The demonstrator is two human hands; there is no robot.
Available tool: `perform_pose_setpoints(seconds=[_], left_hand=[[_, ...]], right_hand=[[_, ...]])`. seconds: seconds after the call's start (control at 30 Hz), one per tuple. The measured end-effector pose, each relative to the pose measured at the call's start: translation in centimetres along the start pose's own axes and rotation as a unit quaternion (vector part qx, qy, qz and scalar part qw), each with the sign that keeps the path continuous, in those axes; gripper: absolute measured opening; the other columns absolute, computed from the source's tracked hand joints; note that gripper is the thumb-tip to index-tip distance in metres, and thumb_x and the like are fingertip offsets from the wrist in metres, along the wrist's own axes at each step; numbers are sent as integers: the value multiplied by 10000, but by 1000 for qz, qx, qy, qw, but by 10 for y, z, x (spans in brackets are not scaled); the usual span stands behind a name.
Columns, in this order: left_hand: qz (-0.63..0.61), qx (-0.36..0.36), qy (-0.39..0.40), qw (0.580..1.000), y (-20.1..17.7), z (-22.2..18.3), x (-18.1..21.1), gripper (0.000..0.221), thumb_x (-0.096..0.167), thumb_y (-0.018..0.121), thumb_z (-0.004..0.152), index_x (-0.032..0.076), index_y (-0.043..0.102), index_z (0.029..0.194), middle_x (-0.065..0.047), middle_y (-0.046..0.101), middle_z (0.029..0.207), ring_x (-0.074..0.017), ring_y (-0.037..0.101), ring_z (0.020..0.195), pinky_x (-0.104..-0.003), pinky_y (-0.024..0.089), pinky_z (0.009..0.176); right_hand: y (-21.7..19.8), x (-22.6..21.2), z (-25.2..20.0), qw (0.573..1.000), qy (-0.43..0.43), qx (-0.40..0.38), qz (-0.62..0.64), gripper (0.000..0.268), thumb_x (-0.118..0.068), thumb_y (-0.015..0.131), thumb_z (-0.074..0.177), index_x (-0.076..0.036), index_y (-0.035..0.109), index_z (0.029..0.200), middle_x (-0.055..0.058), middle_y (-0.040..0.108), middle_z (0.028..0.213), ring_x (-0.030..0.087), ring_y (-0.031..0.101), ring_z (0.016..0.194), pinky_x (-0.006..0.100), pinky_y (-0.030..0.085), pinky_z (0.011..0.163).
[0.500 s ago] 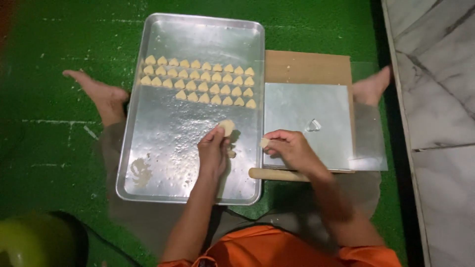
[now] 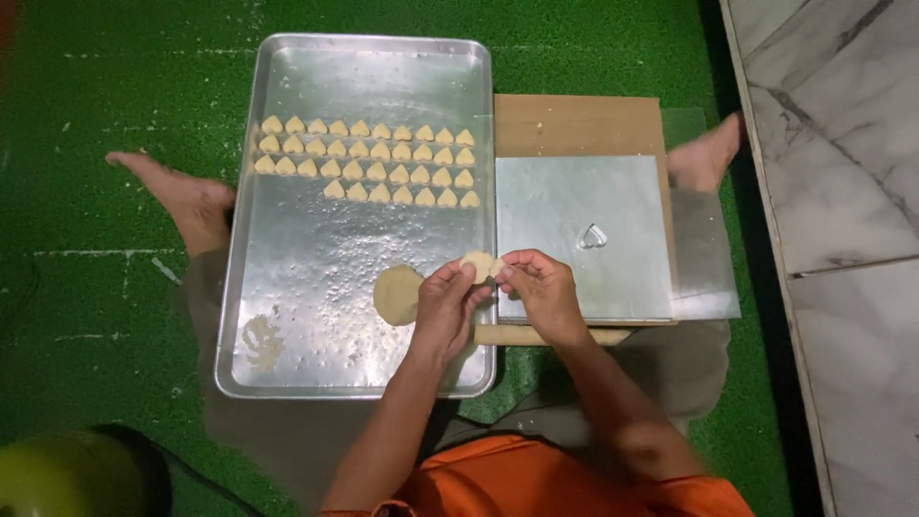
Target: A person is rolling out dough, cutting it into heart shapes with a mold, and arranging the pieces on a large metal baking tray.
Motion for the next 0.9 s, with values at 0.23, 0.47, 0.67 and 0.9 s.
perform_pose_setpoints(seconds=[0.23, 0.47, 0.67, 0.9], left_hand=[[62, -13, 33, 997, 1, -4, -8, 247, 144, 747, 944, -28, 693, 1112, -181, 759, 975, -240, 772, 810, -272, 670, 723], [251, -3, 103, 962, 34, -31, 30, 328, 89, 841, 850, -3, 755, 1153, -116, 747, 907, -122, 697, 778, -271, 637, 733], [233, -57, 133, 962, 39, -35, 25, 560, 2, 817, 834, -22, 615, 1356, -114, 738, 979, -112, 691, 848, -274, 606, 831], [239, -158, 18, 958, 37, -22, 16, 454, 92, 785, 896, 12, 672, 1329, -103, 724, 918, -167, 757, 840, -301, 622, 818]], right_hand=[[-1, 7, -10, 999, 33, -8, 33, 210, -59, 702, 952, -5, 702, 1155, 133, 777, 903, 142, 727, 765, 269, 617, 728], [-6, 3, -13, 998, 23, 0, 54, 361, -90, 815, 888, 25, 673, 1199, 149, 757, 956, 149, 727, 808, 289, 629, 756], [-8, -4, -17, 997, -4, 32, 65, 330, -42, 799, 888, 39, 647, 1169, 121, 739, 910, 134, 719, 761, 258, 626, 711], [-37, 24, -21, 994, 2, 64, 87, 263, -46, 755, 928, 56, 676, 1158, 167, 751, 851, 159, 720, 709, 287, 638, 697]])
Point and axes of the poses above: each hand's wrist, its own z-axis towards the middle knuckle, its own y-axis out of the palm, x = y × z, the point moved 3 cm from there along z, towards the middle knuckle
